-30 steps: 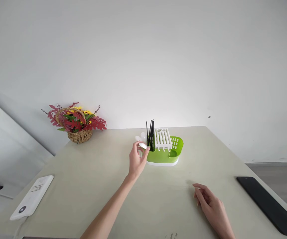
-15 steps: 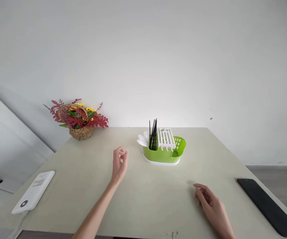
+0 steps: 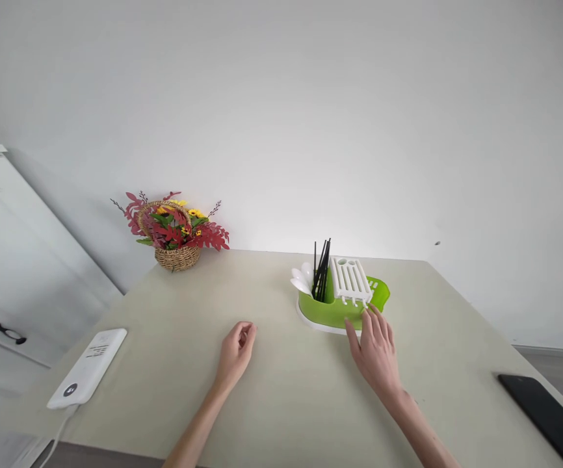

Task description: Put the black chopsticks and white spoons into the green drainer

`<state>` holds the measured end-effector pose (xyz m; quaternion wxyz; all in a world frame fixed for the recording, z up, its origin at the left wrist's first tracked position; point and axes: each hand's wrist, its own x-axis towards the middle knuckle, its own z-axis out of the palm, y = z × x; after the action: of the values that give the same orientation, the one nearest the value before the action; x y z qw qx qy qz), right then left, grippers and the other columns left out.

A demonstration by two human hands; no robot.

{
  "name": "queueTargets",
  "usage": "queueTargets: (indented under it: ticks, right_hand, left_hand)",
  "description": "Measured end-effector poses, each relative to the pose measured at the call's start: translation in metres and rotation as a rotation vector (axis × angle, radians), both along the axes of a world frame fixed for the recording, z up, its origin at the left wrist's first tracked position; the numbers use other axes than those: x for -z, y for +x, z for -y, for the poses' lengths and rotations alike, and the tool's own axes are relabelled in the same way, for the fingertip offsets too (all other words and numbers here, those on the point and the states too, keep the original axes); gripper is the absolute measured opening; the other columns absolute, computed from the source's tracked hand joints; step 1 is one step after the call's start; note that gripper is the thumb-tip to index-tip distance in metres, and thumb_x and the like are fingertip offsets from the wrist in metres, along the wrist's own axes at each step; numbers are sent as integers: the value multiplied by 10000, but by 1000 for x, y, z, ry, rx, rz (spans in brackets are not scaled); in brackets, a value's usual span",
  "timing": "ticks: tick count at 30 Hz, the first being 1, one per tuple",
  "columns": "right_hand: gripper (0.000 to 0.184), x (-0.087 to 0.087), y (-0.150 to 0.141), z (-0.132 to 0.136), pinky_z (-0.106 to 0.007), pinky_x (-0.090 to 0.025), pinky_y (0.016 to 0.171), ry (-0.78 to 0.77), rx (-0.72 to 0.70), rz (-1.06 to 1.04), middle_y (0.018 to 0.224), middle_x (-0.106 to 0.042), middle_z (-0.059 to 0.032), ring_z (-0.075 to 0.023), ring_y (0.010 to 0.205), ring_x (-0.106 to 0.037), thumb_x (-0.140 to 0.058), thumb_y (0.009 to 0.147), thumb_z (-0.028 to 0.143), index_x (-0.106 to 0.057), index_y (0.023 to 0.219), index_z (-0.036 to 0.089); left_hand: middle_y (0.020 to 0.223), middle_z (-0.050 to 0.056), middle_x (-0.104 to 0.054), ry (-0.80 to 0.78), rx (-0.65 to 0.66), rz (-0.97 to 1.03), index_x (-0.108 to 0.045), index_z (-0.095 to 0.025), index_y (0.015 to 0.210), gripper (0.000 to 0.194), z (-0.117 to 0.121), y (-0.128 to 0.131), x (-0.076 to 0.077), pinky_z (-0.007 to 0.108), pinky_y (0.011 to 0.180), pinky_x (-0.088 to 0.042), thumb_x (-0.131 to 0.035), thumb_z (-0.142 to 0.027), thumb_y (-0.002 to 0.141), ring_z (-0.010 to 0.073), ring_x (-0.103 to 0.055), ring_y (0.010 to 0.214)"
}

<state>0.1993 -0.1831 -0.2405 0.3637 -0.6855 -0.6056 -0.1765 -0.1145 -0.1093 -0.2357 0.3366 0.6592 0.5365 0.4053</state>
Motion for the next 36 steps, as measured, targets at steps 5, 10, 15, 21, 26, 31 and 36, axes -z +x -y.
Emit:
queueTargets:
  ticks: [5, 10, 15, 21, 26, 31, 36]
  right_hand:
    - [451, 23, 20, -14, -580, -368, 1135, -151, 109, 123, 1234, -649, -223, -375, 1353, -497, -342, 1073, 528, -599, 1099, 157]
    - [493, 34, 63, -19, -591, -280, 1199, -256, 68, 141, 1383, -579, -236, -369, 1463, -383, -290, 1072, 545, -553, 1208, 151]
    - [488, 38, 121, -25, -545, -402, 1146, -329, 40, 121, 1435, -533, -212, -347, 1479, -374, -249, 1060, 576, -522, 1188, 193]
    - [463, 39, 191, -30, -515, -511, 1044, -409, 24, 85, 1401, -545, -178, -321, 1408, -467, -250, 1041, 617, -494, 1126, 234]
    - [562, 38, 246, -31, -573, -468, 1078, -434, -8, 77, 1295, -589, -207, -368, 1335, -524, -285, 978, 721, -526, 1047, 219]
    - [804, 38, 277, -25, -556, -394, 1150, -391, 7, 52, 1482, -441, -319, -424, 1473, -367, -386, 892, 715, -489, 1343, 57]
    - [922, 58, 255, -4, -566, -427, 1097, -381, 156, -51, 1702, -116, -285, -459, 1472, -378, -419, 914, 547, -158, 1636, 37]
  left_hand:
    - [741, -6, -589, 10, 33, -34, -636, -211, 893, 406, 0, -3, 3, 251, 568, -370, -499, -583, 985, 136, -460, 580]
    - [779, 11, -649, 6, 55, -52, -643, -211, 903, 397, -1, -4, 6, 254, 576, -396, -496, -568, 992, 138, -488, 589]
    - [804, 9, -675, 30, 88, -77, -649, -220, 916, 373, 0, -5, 8, 257, 592, -413, -488, -546, 1003, 142, -508, 602]
    - [793, 6, -680, 53, 91, -96, -648, -223, 903, 355, 0, -5, 12, 267, 615, -417, -490, -523, 1008, 149, -511, 614]
    - [800, 16, -694, 53, 83, -97, -656, -218, 912, 364, 1, -5, 12, 271, 617, -428, -486, -527, 1004, 154, -532, 614]
    - [808, 26, -708, 77, 82, -112, -661, -213, 895, 393, 0, -6, 10, 269, 607, -435, -475, -543, 999, 154, -543, 602]
    - [780, 31, -702, 102, 70, -102, -665, -209, 888, 401, 0, -5, 9, 273, 633, -470, -480, -549, 990, 168, -589, 635]
